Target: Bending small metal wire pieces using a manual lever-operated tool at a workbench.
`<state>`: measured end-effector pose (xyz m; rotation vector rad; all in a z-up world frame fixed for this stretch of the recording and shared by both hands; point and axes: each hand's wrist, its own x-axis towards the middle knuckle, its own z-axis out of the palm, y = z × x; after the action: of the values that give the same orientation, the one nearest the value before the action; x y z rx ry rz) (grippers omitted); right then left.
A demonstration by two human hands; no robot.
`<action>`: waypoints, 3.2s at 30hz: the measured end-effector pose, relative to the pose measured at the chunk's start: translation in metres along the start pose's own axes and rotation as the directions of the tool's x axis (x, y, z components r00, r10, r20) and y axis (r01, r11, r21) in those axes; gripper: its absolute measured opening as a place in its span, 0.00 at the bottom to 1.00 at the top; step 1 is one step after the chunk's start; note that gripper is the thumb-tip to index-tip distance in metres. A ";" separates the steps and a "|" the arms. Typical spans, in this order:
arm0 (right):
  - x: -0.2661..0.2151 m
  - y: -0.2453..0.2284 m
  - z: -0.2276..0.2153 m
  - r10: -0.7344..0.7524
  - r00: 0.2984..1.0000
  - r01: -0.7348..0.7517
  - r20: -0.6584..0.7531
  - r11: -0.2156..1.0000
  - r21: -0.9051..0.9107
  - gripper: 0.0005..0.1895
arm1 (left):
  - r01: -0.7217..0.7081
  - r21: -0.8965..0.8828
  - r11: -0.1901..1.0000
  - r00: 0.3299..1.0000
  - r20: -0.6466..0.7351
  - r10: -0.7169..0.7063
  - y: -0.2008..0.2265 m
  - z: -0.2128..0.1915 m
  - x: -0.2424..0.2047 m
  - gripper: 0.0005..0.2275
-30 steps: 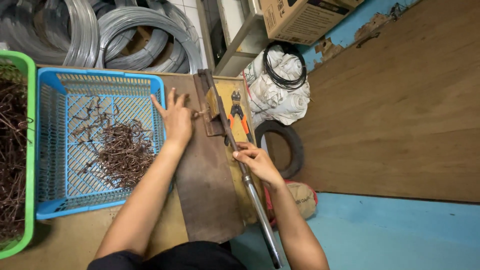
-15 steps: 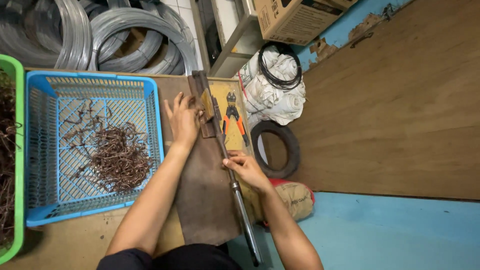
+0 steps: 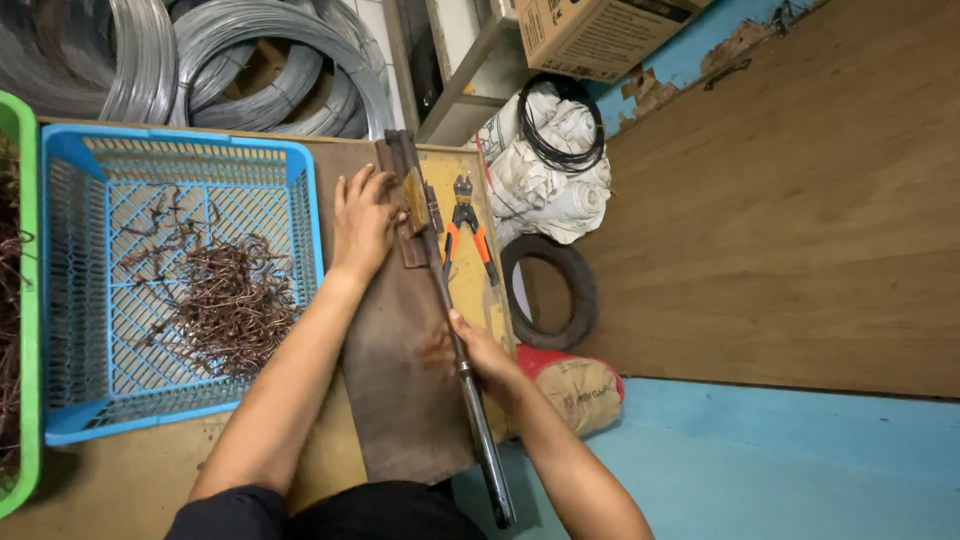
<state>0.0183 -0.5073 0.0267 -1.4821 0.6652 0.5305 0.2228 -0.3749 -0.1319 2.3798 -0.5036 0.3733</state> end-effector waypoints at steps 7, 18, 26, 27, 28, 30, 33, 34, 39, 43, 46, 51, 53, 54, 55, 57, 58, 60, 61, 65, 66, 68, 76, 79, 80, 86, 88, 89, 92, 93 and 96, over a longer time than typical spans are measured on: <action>0.057 0.047 -0.027 0.249 0.966 -0.247 0.074 0.969 -0.028 0.43 | -0.001 -0.037 0.999 1.000 0.001 0.001 -0.002 0.006 -0.004 0.08; 0.031 -0.004 0.012 0.353 0.922 -0.375 -0.161 0.917 -0.136 0.43 | -0.038 -0.082 0.996 0.998 -0.054 0.033 0.000 -0.003 -0.005 0.07; 0.104 0.074 -0.018 0.176 0.892 -0.335 -0.416 0.875 -0.349 0.47 | -0.001 -0.071 0.997 0.998 -0.066 -0.004 0.008 -0.007 0.000 0.06; 0.110 0.088 -0.024 0.171 0.879 -0.359 -0.446 0.851 -0.382 0.48 | 0.011 -0.073 0.997 0.999 -0.045 -0.014 0.011 -0.008 -0.005 0.06; 0.101 0.078 -0.015 0.170 0.882 -0.358 -0.439 0.849 -0.390 0.48 | 0.019 -0.068 0.998 0.999 -0.048 -0.022 0.011 -0.010 -0.007 0.06; 0.085 0.054 0.001 0.177 0.868 -0.398 -0.465 0.808 -0.435 0.53 | 0.009 -0.089 0.996 0.998 -0.054 -0.014 0.011 -0.009 -0.004 0.07; 0.091 0.056 -0.006 0.157 0.871 -0.405 -0.466 0.767 -0.498 0.56 | 0.008 -0.112 0.994 0.997 -0.079 -0.017 0.011 -0.007 -0.002 0.06; 0.090 0.054 -0.006 0.161 0.871 -0.408 -0.464 0.765 -0.498 0.56 | 0.011 -0.111 0.994 0.997 -0.075 -0.020 0.011 -0.007 -0.003 0.06; 0.082 0.044 0.000 0.085 0.874 -0.372 -0.479 0.750 -0.547 0.55 | 0.024 -0.133 0.991 0.995 -0.088 -0.036 0.009 -0.002 -0.007 0.06; 0.088 0.053 -0.009 0.057 0.887 -0.336 -0.459 0.762 -0.554 0.57 | 0.018 -0.157 0.987 0.991 -0.127 -0.038 0.010 -0.002 -0.008 0.06; 0.074 0.047 0.001 0.041 0.891 -0.313 -0.452 0.776 -0.547 0.54 | -0.006 -0.157 0.988 0.989 -0.149 -0.018 0.009 -0.011 -0.011 0.04; 0.097 0.076 -0.014 -0.013 0.912 -0.247 -0.409 0.779 -0.576 0.54 | -0.072 -0.190 0.979 0.977 -0.213 0.030 0.004 -0.013 -0.013 0.04; 0.083 0.061 -0.008 0.004 0.917 -0.245 -0.399 0.795 -0.555 0.53 | -0.084 -0.174 0.981 0.976 -0.211 0.046 0.007 -0.014 -0.011 0.04; 0.077 0.053 -0.004 0.020 0.920 -0.243 -0.390 0.811 -0.532 0.52 | -0.098 -0.160 0.982 0.976 -0.210 0.063 0.008 -0.015 -0.009 0.04; 0.078 0.057 -0.006 0.004 0.920 -0.231 -0.393 0.814 -0.533 0.52 | -0.111 -0.158 0.981 0.972 -0.223 0.074 0.007 -0.014 -0.011 0.04; 0.081 0.064 -0.008 0.012 0.913 -0.222 -0.408 0.854 -0.470 0.48 | -0.096 -0.186 0.978 0.982 -0.179 0.062 0.005 -0.012 -0.017 0.04; 0.094 0.058 -0.010 -0.002 0.912 -0.211 -0.410 0.855 -0.474 0.48 | -0.104 -0.185 0.977 0.979 -0.192 0.068 -0.002 -0.008 -0.003 0.04; 0.095 0.072 -0.016 -0.027 0.926 -0.160 -0.378 0.876 -0.455 0.47 | -0.118 -0.130 0.985 0.972 -0.219 0.088 -0.005 0.008 -0.010 0.03; 0.095 0.075 -0.017 -0.033 0.923 -0.157 -0.384 0.878 -0.453 0.47 | -0.126 -0.133 0.983 0.970 -0.224 0.094 -0.003 0.007 -0.012 0.03; 0.096 0.072 -0.017 -0.007 0.933 -0.147 -0.361 0.906 -0.397 0.47 | -0.108 -0.148 0.983 0.971 -0.229 0.072 -0.006 0.007 -0.012 0.03; 0.096 0.073 -0.016 -0.007 0.935 -0.137 -0.354 0.915 -0.379 0.46 | -0.112 -0.145 0.983 0.969 -0.237 0.076 -0.008 0.010 -0.014 0.03; 0.096 0.072 -0.016 -0.009 0.937 -0.131 -0.349 0.917 -0.376 0.46 | -0.117 -0.146 0.982 0.968 -0.239 0.080 -0.010 0.015 -0.013 0.04; 0.093 0.072 -0.017 -0.049 0.935 -0.085 -0.351 0.930 -0.356 0.45 | -0.122 -0.163 0.979 0.964 -0.253 0.078 -0.009 0.019 -0.017 0.04; 0.090 0.068 -0.015 -0.032 0.930 -0.121 -0.365 0.914 -0.388 0.44 | -0.104 -0.173 0.980 0.969 -0.240 0.060 -0.002 0.010 -0.015 0.02; 0.089 0.066 -0.014 -0.038 0.931 -0.116 -0.364 0.912 -0.392 0.44 | -0.104 -0.155 0.982 0.965 -0.253 0.063 0.002 0.005 -0.014 0.02; 0.088 0.064 -0.013 -0.037 0.930 -0.119 -0.365 0.910 -0.397 0.45 | -0.115 -0.034 0.993 0.952 -0.289 0.100 0.016 -0.022 -0.009 0.03; 0.084 0.060 -0.009 -0.029 0.931 -0.125 -0.363 0.911 -0.394 0.45 | -0.112 -0.032 0.993 0.950 -0.298 0.098 0.015 -0.021 -0.010 0.02; 0.081 0.058 -0.007 -0.035 0.930 -0.116 -0.367 0.918 -0.379 0.45 | -0.120 -0.031 0.992 0.946 -0.306 0.105 0.014 -0.019 -0.010 0.02; 0.084 0.061 -0.010 -0.041 0.929 -0.107 -0.367 0.922 -0.373 0.44 | -0.127 -0.025 0.992 0.943 -0.313 0.113 0.012 -0.012 -0.011 0.02; 0.086 0.065 -0.011 -0.041 0.932 -0.108 -0.360 0.917 -0.385 0.44 | -0.121 -0.019 0.992 0.944 -0.310 0.110 0.010 -0.011 -0.012 0.02; 0.079 0.057 -0.007 -0.054 0.935 -0.091 -0.352 0.919 -0.383 0.44 | -0.066 0.016 0.998 0.961 -0.267 0.068 0.015 -0.016 -0.013 0.03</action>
<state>0.0354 -0.5185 -0.0689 -1.9844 0.8931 0.4274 0.2028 -0.3719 -0.1166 2.2756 -0.4575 0.7168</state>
